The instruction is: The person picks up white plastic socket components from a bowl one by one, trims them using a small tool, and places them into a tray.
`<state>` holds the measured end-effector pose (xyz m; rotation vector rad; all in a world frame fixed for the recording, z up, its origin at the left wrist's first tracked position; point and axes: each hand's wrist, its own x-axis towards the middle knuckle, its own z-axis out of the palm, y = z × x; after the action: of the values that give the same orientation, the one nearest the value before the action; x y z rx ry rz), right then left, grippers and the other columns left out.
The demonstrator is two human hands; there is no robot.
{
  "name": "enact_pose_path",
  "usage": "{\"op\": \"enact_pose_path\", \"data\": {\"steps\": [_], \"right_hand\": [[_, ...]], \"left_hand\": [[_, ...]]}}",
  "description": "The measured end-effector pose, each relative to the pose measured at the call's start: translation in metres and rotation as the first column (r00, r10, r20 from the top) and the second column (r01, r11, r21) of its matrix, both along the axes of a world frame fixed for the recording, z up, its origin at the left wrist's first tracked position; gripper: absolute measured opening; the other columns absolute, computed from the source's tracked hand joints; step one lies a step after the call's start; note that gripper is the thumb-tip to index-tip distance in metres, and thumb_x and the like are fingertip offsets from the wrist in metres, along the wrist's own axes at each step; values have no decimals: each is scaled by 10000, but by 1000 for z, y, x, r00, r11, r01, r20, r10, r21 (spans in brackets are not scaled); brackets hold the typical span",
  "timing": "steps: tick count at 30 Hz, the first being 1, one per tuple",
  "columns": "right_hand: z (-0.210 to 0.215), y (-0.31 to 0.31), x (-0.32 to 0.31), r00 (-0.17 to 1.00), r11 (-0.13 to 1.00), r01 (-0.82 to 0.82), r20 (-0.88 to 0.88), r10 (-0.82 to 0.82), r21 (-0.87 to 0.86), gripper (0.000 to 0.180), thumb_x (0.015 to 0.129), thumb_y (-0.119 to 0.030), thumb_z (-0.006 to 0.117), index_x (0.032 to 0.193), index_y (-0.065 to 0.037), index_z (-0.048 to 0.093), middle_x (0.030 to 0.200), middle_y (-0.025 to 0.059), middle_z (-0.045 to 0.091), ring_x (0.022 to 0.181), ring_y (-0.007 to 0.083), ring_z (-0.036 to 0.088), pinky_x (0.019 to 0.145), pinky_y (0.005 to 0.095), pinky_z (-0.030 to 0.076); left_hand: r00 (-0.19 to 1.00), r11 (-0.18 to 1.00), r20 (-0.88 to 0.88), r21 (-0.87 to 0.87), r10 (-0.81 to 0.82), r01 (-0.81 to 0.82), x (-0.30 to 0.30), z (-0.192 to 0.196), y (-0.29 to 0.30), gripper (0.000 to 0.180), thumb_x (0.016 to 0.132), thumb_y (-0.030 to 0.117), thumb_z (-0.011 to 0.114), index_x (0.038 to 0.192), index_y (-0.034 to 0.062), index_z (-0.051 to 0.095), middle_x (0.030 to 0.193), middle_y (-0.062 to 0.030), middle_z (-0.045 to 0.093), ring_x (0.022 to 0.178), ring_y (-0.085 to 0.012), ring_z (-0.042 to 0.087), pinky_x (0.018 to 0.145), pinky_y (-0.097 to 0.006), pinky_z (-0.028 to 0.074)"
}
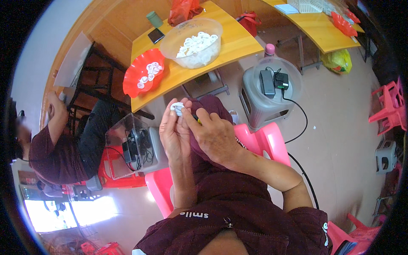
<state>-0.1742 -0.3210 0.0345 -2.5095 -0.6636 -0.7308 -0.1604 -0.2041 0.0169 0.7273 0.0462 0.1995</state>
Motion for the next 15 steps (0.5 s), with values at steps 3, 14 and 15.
{"op": "enact_pose_path", "data": {"steps": [3, 14, 15], "right_hand": [[-4, 1, 1, 1000, 1000, -8, 1, 8, 14, 445, 708, -79, 558, 1149, -137, 563, 719, 33, 417, 568, 160, 505, 457, 273, 443], [-14, 5, 4, 1000, 999, -21, -12, 21, 38, 441, 736, -83, 556, 1175, -131, 545, 726, 47, 417, 566, 177, 519, 487, 282, 461], [-14, 5, 4, 1000, 999, -21, -13, 21, 38, 441, 736, -83, 556, 1175, -131, 545, 726, 47, 417, 566, 177, 519, 487, 282, 461]], "left_hand": [[1000, 1000, 4, -6, 2, -2, 1, -2, 0, 308, 920, 58, 417, 1190, -90, 432, 1118, -254, 537, 988, -282, 589, 879, -340, 499], [998, 998, -3, -33, 55, -55, 4, -10, -4, 288, 931, 77, 409, 1171, -80, 439, 1093, -229, 550, 974, -265, 591, 847, -310, 514], [998, 998, -3, -32, 55, -55, 4, -10, -4, 288, 931, 77, 409, 1171, -80, 439, 1093, -229, 550, 974, -265, 591, 847, -310, 514]]}}
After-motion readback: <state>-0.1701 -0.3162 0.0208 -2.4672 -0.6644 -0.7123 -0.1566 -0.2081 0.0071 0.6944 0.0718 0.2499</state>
